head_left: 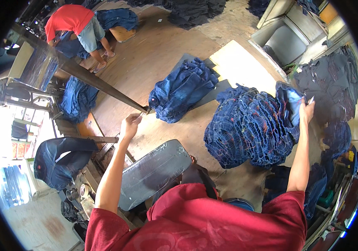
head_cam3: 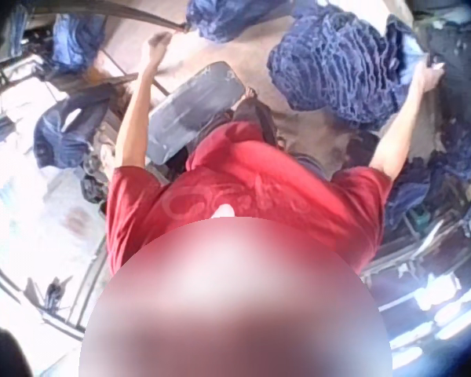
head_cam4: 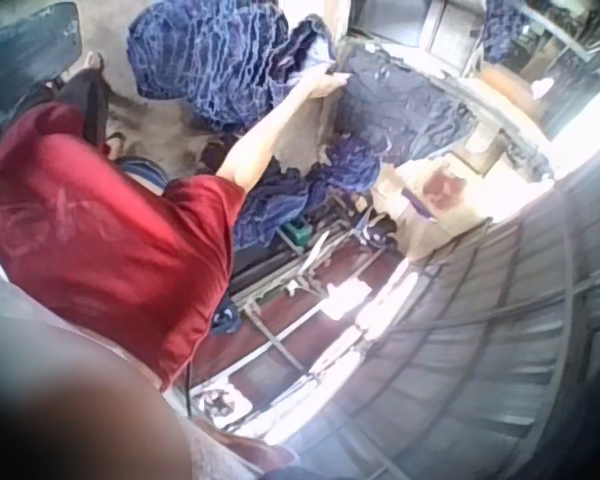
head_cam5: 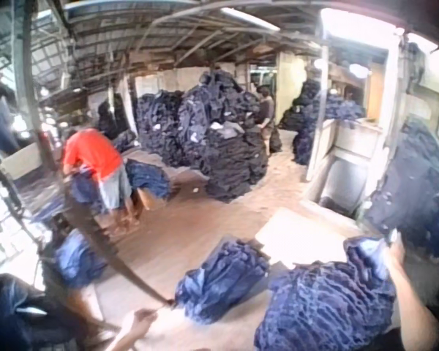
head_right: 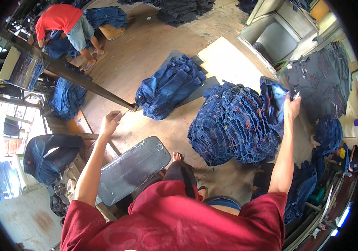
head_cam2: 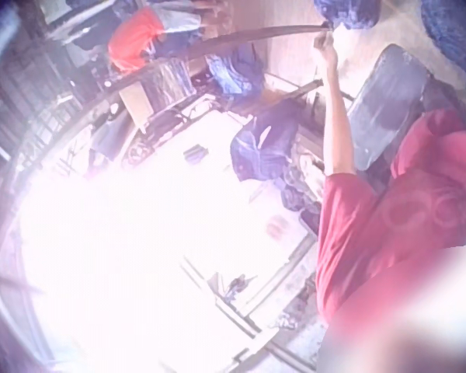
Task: The person repeatedly uses a small metal tool to scrape and abrade seams on multiple pairs of denim jeans. They handle each pair one at a time, scraping along the leg seams and crotch area, then place the treated jeans aside.
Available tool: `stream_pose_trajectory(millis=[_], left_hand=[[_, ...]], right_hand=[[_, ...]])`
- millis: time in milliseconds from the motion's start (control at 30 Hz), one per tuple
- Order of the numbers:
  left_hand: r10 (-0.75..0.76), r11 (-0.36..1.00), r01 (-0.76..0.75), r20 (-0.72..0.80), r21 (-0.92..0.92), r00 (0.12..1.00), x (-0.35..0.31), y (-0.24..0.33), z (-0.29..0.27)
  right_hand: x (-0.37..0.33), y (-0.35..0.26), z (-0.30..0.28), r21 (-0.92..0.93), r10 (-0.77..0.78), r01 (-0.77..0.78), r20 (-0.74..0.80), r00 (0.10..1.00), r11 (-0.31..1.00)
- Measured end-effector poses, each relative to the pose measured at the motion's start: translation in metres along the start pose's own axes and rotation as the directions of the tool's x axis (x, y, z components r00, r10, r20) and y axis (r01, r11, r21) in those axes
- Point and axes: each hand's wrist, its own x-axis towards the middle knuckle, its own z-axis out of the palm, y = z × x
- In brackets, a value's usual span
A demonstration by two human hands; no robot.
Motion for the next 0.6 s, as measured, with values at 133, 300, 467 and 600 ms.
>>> stream_pose_trajectory(millis=[133,300,467,600], left_hand=[[0.203,0.979,-0.194,0.197,-0.066,0.959,-0.016,0.133,0.038],[0.502,0.834,-0.241,0.502,-0.496,0.704,-0.05,0.275,0.094],[0.373,0.384,0.45,0.581,-0.806,0.723,-0.035,0.268,0.158],[-0.027,-0.027,0.518,0.519,-0.855,0.854,-0.04,0.155,0.157]], right_hand=[[0.009,-0.126,-0.068,0.216,-0.164,0.21,-0.213,0.963,0.953],[-0.073,-0.283,-0.128,0.526,-0.485,0.628,-0.399,0.778,0.574],[-0.272,-0.333,-0.101,0.654,-0.643,0.495,-0.016,0.766,0.573],[-0.415,-0.296,-0.063,0.647,-0.747,0.46,0.269,0.608,0.607]])
